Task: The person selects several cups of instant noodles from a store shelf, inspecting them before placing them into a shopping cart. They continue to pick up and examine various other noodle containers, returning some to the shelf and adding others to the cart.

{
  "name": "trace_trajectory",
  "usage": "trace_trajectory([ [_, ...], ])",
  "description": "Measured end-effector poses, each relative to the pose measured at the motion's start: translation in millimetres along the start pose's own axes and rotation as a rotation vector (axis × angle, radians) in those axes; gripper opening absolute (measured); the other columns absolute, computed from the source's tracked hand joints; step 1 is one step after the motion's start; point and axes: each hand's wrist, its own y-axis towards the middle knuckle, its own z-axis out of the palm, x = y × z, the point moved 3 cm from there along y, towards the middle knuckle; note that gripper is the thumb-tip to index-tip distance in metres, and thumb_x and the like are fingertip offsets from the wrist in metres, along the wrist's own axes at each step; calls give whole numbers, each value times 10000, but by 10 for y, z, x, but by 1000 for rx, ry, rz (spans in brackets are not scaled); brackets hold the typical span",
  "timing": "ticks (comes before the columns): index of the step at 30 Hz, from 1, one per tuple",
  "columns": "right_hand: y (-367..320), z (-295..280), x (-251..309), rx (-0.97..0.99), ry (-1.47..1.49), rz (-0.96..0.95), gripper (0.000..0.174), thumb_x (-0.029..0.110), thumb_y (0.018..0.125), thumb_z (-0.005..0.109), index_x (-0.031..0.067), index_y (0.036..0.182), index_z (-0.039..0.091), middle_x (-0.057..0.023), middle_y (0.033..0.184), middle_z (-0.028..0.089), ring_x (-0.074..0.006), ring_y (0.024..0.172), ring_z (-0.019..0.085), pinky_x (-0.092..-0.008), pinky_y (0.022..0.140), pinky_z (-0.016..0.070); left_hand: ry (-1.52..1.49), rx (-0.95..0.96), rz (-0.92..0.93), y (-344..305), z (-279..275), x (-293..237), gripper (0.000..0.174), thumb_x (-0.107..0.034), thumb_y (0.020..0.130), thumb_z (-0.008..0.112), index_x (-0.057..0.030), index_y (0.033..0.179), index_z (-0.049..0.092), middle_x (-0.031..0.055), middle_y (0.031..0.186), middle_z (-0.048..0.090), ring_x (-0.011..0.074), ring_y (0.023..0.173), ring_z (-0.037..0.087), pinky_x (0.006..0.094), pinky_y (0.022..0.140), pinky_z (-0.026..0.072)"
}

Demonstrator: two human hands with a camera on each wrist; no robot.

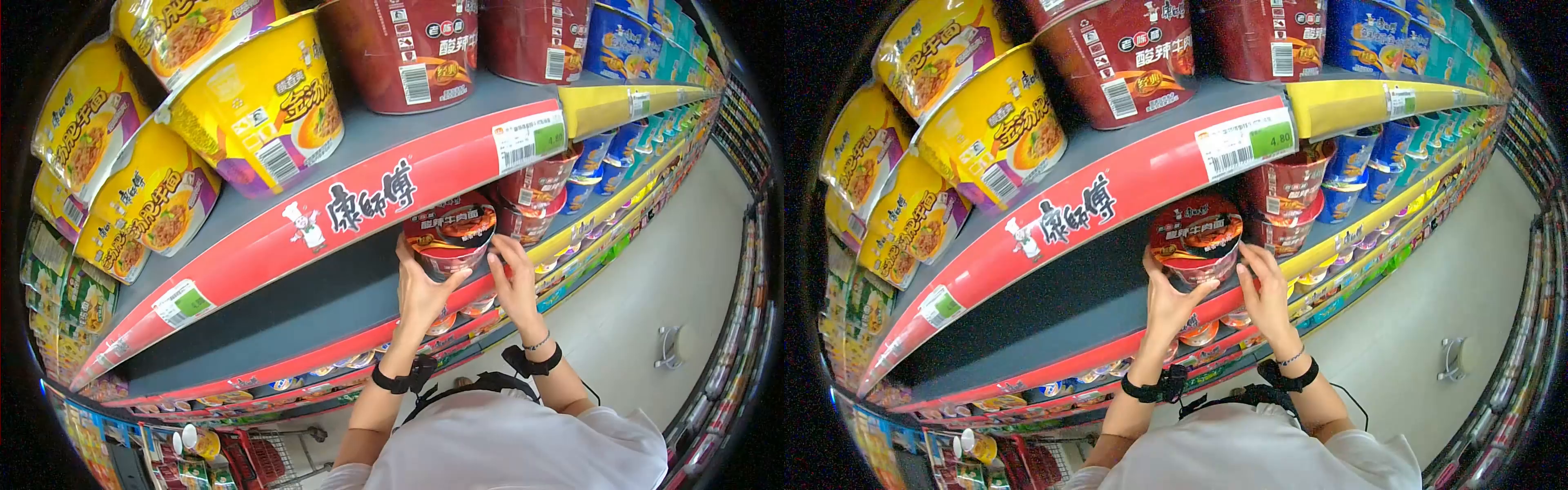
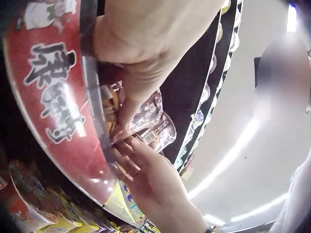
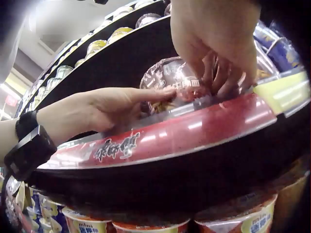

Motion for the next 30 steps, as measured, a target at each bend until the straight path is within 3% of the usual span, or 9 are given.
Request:
trace_trajectory([
  [6, -73, 74, -95, -65, 29, -1, 363, 14, 874, 594, -20, 1230, 530, -171, 1109, 563, -265, 928, 588, -365, 891, 448, 272, 59, -91, -7, -43, -99, 1209, -468, 578, 871, 71, 1418, 188, 295, 1283, 480, 437, 1133, 528, 457, 928, 468],
  [15, -207, 137, -181, -184, 65, -25, 238, -12, 856, 613, 8, 1067, 505, -172, 1135, 525, -306, 1064, 520, -381, 944, 405, 181, 74, -40, -69, -110, -127, 1046, -324, 690, 855, -2, 1438, 199, 255, 1299, 510, 337, 1192, 541, 412, 1000, 427],
  [16, -245, 145, -225, -250, 161, 7, 225, -16, 862, 605, 11, 1061, 503, -165, 1127, 525, -296, 1072, 513, -376, 944, 402, 146, 98, -58, -89, -120, -114, 919, -381, 803, 756, -4, 1439, 211, 245, 1348, 461, 333, 1235, 498, 424, 1034, 390],
  [17, -271, 147, -250, -314, 258, 37, 213, -20, 867, 597, 14, 1055, 501, -158, 1119, 525, -286, 1080, 506, -371, 944, 400, 146, 89, -66, -96, -124, -73, 919, -381, 803, 756, -4, 1439, 211, 245, 1348, 461, 333, 1235, 498, 424, 1034, 390],
  [20, -353, 102, -64, -345, 218, -54, 176, -31, 871, 578, 23, 1020, 500, -148, 1082, 532, -263, 1040, 503, -360, 920, 406, -139, -69, 77, -94, -180, -37, 689, -447, 963, 490, -13, 1433, 234, 236, 1425, 346, 335, 1313, 387, 448, 1080, 321],
  [21, -391, 111, 3, -339, 228, -100, 165, -34, 867, 576, 26, 1001, 501, -148, 1063, 536, -259, 1017, 507, -360, 908, 411, -120, -118, 68, -136, -197, -63, 689, -447, 963, 490, -13, 1433, 234, 236, 1425, 346, 335, 1313, 387, 448, 1080, 321],
  [23, -532, 210, 98, -200, 325, -79, 163, -75, 834, 560, 25, 954, 513, -135, 1006, 559, -248, 940, 525, -347, 842, 439, -356, -277, 203, -241, -355, -125, 608, -371, 973, 491, -2, 1405, 273, 224, 1393, 375, 315, 1292, 410, 452, 1063, 343],
  [25, -513, 386, 398, -24, 381, -181, 173, -91, 835, 539, 34, 953, 524, -128, 992, 555, -224, 898, 527, -307, 780, 459, -297, -380, 253, -433, -568, -168, 527, -274, 977, 486, 8, 1380, 298, 217, 1372, 389, 307, 1280, 422, 451, 1047, 362],
  [30, -833, 1134, 969, 390, 762, -69, 102, -53, 904, 492, 13, 979, 515, -137, 1011, 539, -184, 874, 535, -286, 759, 484, -93, -653, 136, -990, -1526, -146, 445, -130, 965, 493, 10, 1360, 345, 167, 1352, 438, 261, 1258, 447, 399, 1036, 380],
])
